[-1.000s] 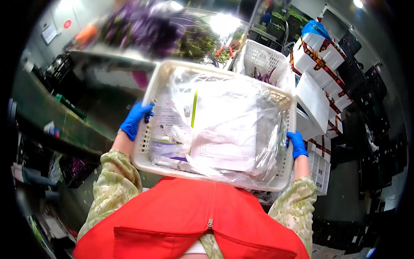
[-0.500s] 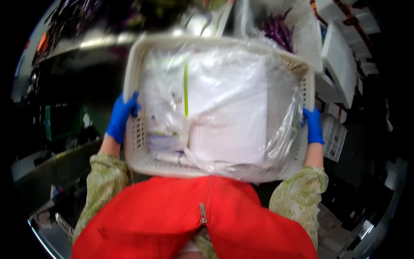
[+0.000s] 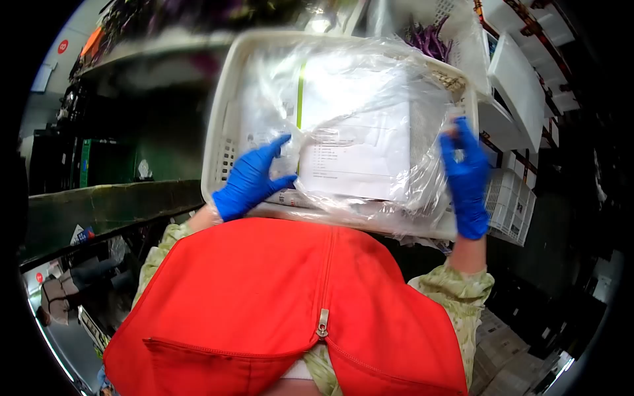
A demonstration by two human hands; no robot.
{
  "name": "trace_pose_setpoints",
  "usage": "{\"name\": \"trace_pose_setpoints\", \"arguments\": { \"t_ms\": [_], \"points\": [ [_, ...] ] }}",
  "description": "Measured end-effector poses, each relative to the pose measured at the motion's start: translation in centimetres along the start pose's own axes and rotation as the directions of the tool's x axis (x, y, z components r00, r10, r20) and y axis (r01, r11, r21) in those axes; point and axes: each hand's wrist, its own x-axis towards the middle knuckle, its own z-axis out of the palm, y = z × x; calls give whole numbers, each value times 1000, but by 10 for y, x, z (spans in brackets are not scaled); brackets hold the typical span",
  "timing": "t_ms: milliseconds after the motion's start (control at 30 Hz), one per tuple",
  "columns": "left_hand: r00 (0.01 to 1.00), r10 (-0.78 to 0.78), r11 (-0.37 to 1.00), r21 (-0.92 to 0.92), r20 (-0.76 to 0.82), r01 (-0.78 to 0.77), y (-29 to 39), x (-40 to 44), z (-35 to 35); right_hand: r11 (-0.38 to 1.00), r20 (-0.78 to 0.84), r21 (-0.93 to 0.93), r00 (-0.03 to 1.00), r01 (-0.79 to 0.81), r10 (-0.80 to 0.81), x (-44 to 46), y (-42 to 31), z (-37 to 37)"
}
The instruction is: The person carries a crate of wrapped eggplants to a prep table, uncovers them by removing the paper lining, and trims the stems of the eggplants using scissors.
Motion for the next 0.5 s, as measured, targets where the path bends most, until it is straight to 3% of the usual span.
{"name": "trace_pose_setpoints", "arguments": {
  "t_ms": [33,100,133,167,200,233,267,300,333,367,400,433,467,500],
  "points": [
    [987,-93,996,8,134,93,-6,-5,11,999,95,33,995,38,-41,-16,-25,23],
    [974,-91,992,-67,206,107,-21,-18,27,999,430,7,902,-43,36,-47,-49,75],
    [971,-70,969,-214,227,120,-27,-18,19,996,478,-14,876,85,-68,-63,-52,104],
    [968,-46,924,-357,248,135,-35,-18,8,887,487,-139,811,439,-325,-79,-42,129],
    [964,-20,857,-493,265,153,-44,-19,-3,747,516,-277,750,604,-415,-88,-54,142],
    [982,-2,708,-693,187,134,-43,-22,-33,856,768,-376,637,356,73,-83,-79,150],
    [997,-72,696,-715,31,72,-56,-29,-56,903,785,-319,615,287,81,-83,-82,151],
    [930,-328,605,-793,-166,72,-89,-38,-61,942,802,-258,591,213,86,-84,-84,150],
    [834,-509,325,-945,-213,-44,-99,-44,-76,984,751,-133,660,122,19,-85,-84,140],
    [880,-407,104,-970,-244,-220,-159,-63,-78,999,685,7,728,42,-35,-85,-83,121],
    [786,-570,93,-969,-240,-228,-153,-76,-92,973,539,110,835,-202,112,-84,-92,97],
    [692,-686,67,-966,-225,-248,-166,-89,-93,880,392,250,873,-405,290,-84,-94,69],
    [701,-671,118,-968,-242,-221,-186,-111,-85,876,162,295,924,-381,347,-86,-80,29],
    [686,-721,-41,-982,-98,-183,-206,-126,-70,882,-78,325,920,-341,384,-88,-66,-12]
  ]
}}
